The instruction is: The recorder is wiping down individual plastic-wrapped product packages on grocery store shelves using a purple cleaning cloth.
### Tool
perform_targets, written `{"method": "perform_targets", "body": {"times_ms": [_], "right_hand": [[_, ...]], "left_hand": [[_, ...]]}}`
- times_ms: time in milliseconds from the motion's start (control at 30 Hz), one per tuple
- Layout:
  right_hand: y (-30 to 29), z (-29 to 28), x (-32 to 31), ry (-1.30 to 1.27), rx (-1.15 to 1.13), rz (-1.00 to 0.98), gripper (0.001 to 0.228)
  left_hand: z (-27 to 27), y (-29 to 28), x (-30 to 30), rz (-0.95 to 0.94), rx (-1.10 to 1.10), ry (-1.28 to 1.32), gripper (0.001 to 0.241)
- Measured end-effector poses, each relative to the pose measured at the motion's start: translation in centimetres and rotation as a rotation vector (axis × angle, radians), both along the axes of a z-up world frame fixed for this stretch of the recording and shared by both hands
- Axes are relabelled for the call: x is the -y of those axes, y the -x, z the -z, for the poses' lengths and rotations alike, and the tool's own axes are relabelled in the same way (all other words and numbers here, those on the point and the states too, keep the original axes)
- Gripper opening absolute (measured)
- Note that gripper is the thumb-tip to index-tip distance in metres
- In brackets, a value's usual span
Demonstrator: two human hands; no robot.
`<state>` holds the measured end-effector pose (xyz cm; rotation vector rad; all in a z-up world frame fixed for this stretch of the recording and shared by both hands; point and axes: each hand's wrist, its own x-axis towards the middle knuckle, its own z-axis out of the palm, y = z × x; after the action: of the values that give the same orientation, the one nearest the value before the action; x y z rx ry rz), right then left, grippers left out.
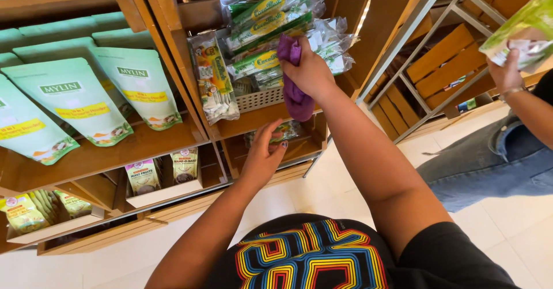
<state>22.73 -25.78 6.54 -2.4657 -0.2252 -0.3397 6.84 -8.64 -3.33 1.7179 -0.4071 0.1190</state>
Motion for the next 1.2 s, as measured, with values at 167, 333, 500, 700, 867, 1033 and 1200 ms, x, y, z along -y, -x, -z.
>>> {"method": "perform_targets", "body": {"times_ms": [167,333,500,700,867,1033,1200], "right_hand": [[0.7,0.8,-0.3,-0.068,0.068,0.035,0.064],[1.4,1.9,0.1,-0.23,0.192,0.018,0.046],[2.2,2.2,1.1,-0.451,0.267,-0.035,0.032],[3.2,1.9,3.6,-0.739,0.306,-0.272,0.024],[5.3,2.6,6.1,-0.842,0.177,-0.494,0.025],[8.1,1.2,6.5,-0.635,-0.001,-0.709,0.036],[9.7,-1.6,5.7,-0.542,-0.009,-0.574,0.046]], "left_hand": [[1.1,-1.5,0.3,-0.02,-0.015,0.025,0.054],[1.7,-2.4,-0.1,-0.039,-0.025,0.016,0.051],[3.2,-3.4,-0.9,-0.06,-0.089,0.045,0.05],[4.6,-4.3,-2.1,0.036,-0.216,0.319,0.048],[0.5,-2.8,-4.6,0.361,-0.502,0.953,0.078],[-2.0,0.0,-6.9,0.72,-0.702,1.236,0.093],[-0.5,1.4,-7.4,0.528,-0.587,1.075,0.092]]}}
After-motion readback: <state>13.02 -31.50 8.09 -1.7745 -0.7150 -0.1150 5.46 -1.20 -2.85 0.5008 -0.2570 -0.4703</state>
